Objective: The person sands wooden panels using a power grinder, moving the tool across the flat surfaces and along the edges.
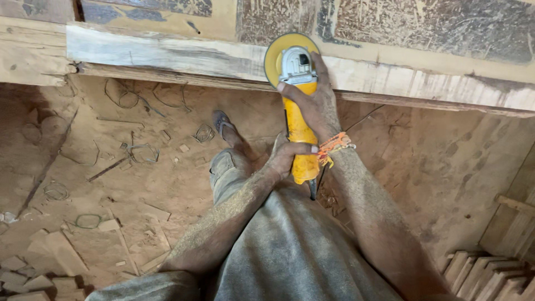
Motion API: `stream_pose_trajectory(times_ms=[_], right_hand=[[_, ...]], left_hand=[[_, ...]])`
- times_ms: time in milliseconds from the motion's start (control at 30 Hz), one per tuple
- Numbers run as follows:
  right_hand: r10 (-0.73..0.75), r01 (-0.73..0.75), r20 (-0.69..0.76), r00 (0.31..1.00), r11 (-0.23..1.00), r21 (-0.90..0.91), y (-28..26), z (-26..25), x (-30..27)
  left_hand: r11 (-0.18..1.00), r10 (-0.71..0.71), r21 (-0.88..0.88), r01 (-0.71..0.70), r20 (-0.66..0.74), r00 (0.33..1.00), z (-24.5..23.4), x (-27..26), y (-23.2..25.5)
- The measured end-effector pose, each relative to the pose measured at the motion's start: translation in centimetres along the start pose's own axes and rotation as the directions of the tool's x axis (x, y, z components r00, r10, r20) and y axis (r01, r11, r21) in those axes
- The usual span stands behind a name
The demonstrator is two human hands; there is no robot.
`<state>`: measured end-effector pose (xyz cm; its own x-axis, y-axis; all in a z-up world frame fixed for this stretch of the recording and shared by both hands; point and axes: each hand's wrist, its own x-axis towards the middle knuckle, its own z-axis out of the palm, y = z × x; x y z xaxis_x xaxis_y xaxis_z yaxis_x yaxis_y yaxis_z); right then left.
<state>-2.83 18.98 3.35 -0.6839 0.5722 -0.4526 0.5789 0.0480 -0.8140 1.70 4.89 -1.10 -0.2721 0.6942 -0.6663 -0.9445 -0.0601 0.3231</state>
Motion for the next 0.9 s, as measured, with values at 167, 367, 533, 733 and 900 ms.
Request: stream_pose_trajectory(times_ms=[167, 367, 533, 733, 900], right_hand=[[-0.044, 0.05, -0.06, 0.997, 0.992, 0.116, 3.4, -2.5, -0.1], [0.005, -0.016, -0.234, 0.972, 0.999, -0.043, 6.6, -5.5, -1.1], [-0.4, 0.298, -0.167, 0.901, 0.852, -0.43, 5.9, -2.9, -0.4], [-0.545, 0.482, -0.026, 0.838, 0.763, -0.43, 0.6, 5.1, 0.8], [-0.572, 0.557, 0.088, 0.816, 0.735, -0.388, -3.6, 13.0, 1.3]], left_hand=[[0.998, 0.048, 0.038, -0.051, 0.091, 0.995, 1.4, 1.3, -1.5], [0.984, -0.009, 0.177, -0.019, 0.158, 0.987, 2.4, 2.0, -2.1], [0.984, -0.18, 0.016, 0.179, 0.156, 0.971, 0.0, 1.9, -2.5], [0.988, 0.116, 0.097, -0.118, 0.031, 0.993, -5.0, -1.0, 2.7], [0.987, 0.162, 0.007, -0.163, -0.108, 0.981, -8.5, -4.8, 7.7]])
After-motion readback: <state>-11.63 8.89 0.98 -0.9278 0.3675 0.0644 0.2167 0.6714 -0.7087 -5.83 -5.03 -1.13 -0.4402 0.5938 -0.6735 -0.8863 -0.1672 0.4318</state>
